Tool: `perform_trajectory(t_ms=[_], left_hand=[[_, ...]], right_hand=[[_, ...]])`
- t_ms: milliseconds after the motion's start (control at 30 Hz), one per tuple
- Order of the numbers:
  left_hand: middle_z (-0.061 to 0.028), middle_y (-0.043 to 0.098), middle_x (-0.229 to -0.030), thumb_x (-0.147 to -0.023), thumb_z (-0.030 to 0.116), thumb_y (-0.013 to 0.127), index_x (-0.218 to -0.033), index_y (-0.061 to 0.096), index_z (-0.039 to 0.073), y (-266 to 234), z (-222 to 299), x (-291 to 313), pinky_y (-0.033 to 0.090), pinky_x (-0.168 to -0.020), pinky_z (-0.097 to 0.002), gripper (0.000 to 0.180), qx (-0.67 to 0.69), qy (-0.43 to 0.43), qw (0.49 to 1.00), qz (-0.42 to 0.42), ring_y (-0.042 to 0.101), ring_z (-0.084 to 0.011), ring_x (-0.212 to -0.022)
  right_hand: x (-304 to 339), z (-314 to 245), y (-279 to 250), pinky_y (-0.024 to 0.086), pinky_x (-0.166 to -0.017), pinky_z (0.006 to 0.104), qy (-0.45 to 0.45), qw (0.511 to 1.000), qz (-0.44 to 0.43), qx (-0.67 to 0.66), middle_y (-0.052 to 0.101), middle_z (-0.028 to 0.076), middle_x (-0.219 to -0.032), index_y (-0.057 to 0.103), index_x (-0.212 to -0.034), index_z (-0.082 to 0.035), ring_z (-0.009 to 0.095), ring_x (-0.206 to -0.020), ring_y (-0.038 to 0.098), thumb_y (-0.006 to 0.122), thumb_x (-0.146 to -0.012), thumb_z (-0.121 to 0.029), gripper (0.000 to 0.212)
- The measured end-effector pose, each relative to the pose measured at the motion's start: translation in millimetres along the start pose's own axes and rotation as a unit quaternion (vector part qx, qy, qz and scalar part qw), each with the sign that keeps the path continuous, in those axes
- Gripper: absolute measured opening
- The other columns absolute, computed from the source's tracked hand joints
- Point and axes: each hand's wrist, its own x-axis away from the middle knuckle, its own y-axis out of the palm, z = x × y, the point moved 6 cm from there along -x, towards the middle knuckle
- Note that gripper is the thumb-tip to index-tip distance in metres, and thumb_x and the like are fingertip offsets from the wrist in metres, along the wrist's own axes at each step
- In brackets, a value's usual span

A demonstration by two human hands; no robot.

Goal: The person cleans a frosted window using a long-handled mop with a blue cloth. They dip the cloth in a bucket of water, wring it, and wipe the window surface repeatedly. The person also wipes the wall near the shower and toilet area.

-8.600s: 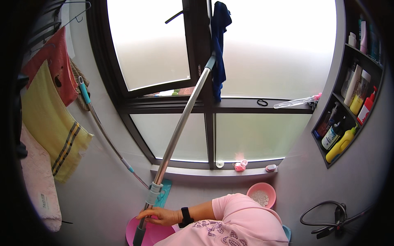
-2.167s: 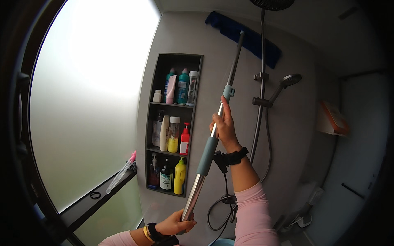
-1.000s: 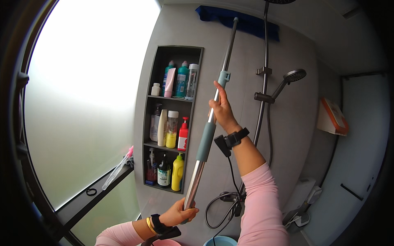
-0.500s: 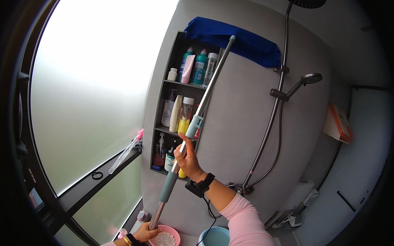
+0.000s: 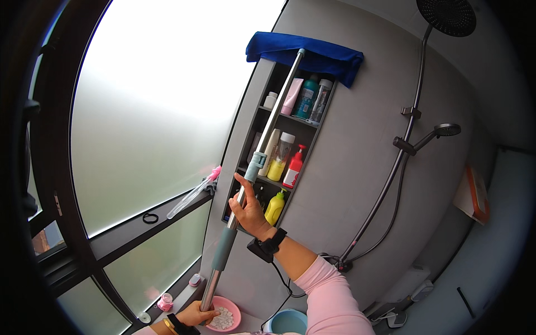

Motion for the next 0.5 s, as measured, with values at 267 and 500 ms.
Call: perform_trajectory(t_ms=[267, 500], left_hand=[[0.0019, 0.054, -0.065, -0.087, 0.025, 0.072, -0.078, 0.058, 0.006, -12, -38, 39, 0.041, -0.055, -0.0254, 0.026, -0.014, -0.014, 0.993, 0.116, 0.049, -0.0076, -0.058], [-0.0018, 0.059, -0.070, -0.086, 0.022, 0.071, -0.091, 0.058, 0.002, -35, -23, 55, 0.045, -0.056, -0.0300, 0.025, -0.171, 0.091, 0.941, 0.277, 0.055, -0.0125, -0.062]], right_hand=[[34, -8, 36, 0.051, -0.066, 0.0248, 0.032, 0.989, -0.044, -0.138, 0.048, 0.000, -0.086, 0.017, -0.150, -0.018, 0.009, -0.075, 0.057, 0.054, -0.094, -0.007, 0.069], [7, -52, 74, 0.052, -0.074, 0.0259, -0.048, 0.974, -0.110, -0.190, 0.046, 0.005, -0.107, 0.005, -0.152, -0.020, 0.011, -0.079, 0.059, 0.050, -0.094, -0.003, 0.076]])
